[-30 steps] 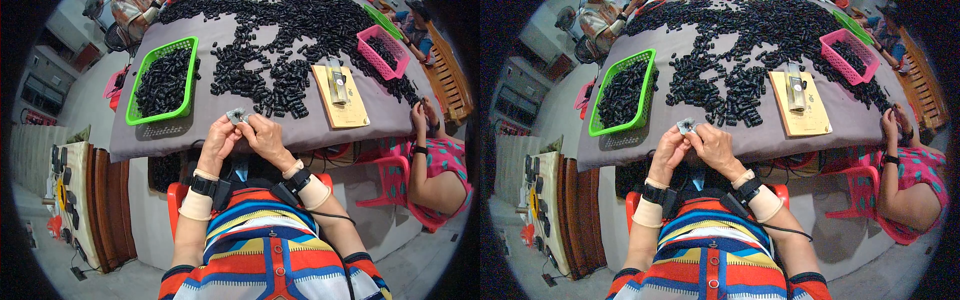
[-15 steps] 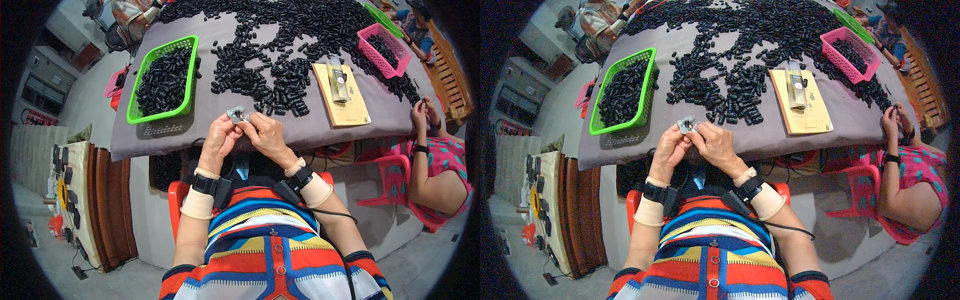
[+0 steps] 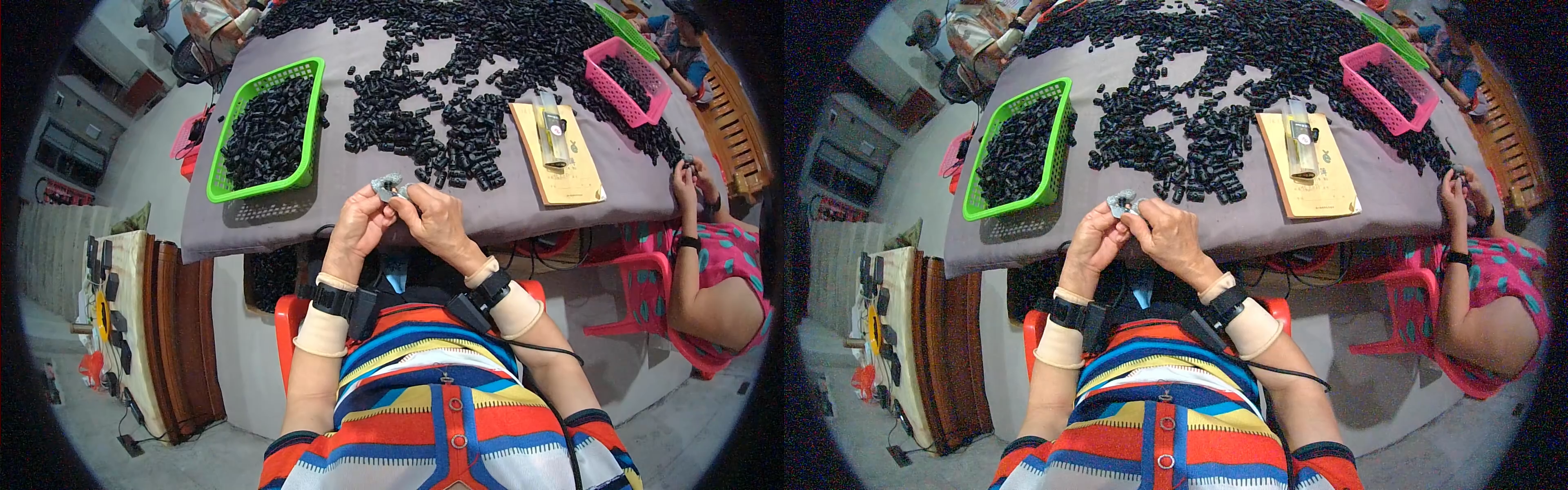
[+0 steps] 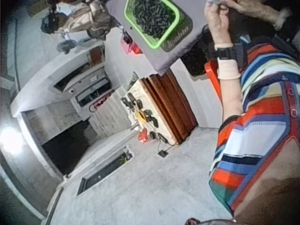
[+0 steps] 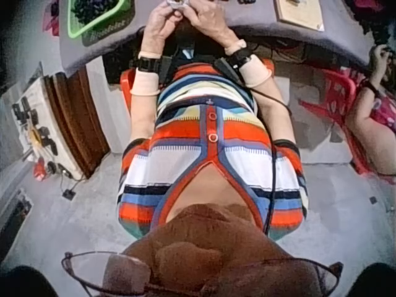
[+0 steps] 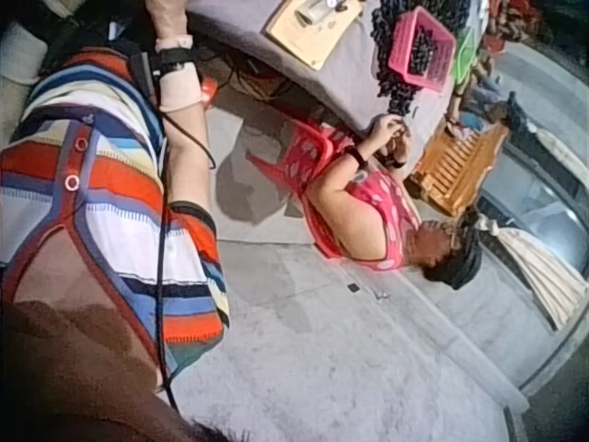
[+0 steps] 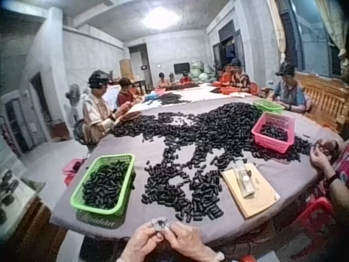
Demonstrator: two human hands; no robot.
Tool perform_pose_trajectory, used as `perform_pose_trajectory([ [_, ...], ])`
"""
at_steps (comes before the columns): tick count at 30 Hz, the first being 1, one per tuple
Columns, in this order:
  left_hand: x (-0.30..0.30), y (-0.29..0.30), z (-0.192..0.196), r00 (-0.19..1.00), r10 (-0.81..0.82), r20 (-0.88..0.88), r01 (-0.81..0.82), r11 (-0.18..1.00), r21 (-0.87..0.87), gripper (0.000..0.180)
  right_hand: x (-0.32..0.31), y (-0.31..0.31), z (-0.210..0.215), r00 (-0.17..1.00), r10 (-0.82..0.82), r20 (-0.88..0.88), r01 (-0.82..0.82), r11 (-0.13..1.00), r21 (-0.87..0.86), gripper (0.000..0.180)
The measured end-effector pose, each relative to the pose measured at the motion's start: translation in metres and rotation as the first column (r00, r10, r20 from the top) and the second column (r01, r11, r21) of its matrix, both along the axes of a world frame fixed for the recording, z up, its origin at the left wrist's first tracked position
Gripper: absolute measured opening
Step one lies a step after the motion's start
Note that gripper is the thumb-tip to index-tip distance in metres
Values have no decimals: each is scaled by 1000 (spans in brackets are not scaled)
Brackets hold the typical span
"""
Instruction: Assembling small black plastic components by hand in a shared work area.
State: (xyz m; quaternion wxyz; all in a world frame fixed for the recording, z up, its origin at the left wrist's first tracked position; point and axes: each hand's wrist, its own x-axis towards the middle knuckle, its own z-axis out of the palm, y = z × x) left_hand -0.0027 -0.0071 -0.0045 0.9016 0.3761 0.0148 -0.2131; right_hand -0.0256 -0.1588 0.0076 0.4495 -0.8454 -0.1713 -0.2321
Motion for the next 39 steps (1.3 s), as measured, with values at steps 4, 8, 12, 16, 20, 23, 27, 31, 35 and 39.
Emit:
perform_pose_trajectory([
  [4, 1, 2, -3, 1000, -17, 3, 17, 1000, -25, 20, 1, 0, -1, 1000, -3, 8, 3, 1000, -9, 23],
  [8, 2, 1, -4, 1000, -15, -2, 15, 1000, -15, 19, 1, 0, 0, 1000, 3, -5, -3, 1000, -23, 23],
  [12, 3, 2, -3, 1000, -23, 0, 23, 1000, -11, 19, 1, 1, -2, 1000, -9, 5, 9, 1000, -25, 24],
  [16, 3, 2, -3, 999, -40, 17, 40, 999, -9, 20, 2, 1, -2, 1000, -14, -8, 14, 999, -45, 24],
  [20, 4, 3, -4, 998, -59, 21, 59, 998, -19, 20, 1, 3, -2, 1000, -25, -9, 24, 999, -41, 24],
  [23, 3, 2, -3, 998, -62, 24, 63, 998, -27, 19, 1, 3, -1, 998, -55, -15, 54, 997, -53, 24],
  [27, 1, 2, -1, 998, -54, 13, 54, 998, -26, 19, 1, 2, -2, 1000, -27, 10, 27, 1000, -8, 25],
  [31, 2, 3, 0, 999, -54, 8, 54, 998, -28, 18, 1, -1, -3, 1000, 8, 13, -8, 1000, -12, 25],
  [35, 2, 1, 1, 999, -49, 15, 49, 999, -24, 17, 2, -1, -1, 1000, 3, 11, -2, 1000, -26, 25],
  [39, 2, -1, 2, 999, -40, 5, 40, 999, -5, 17, 3, 1, -2, 1000, -9, 14, 10, 1000, -26, 24],
])
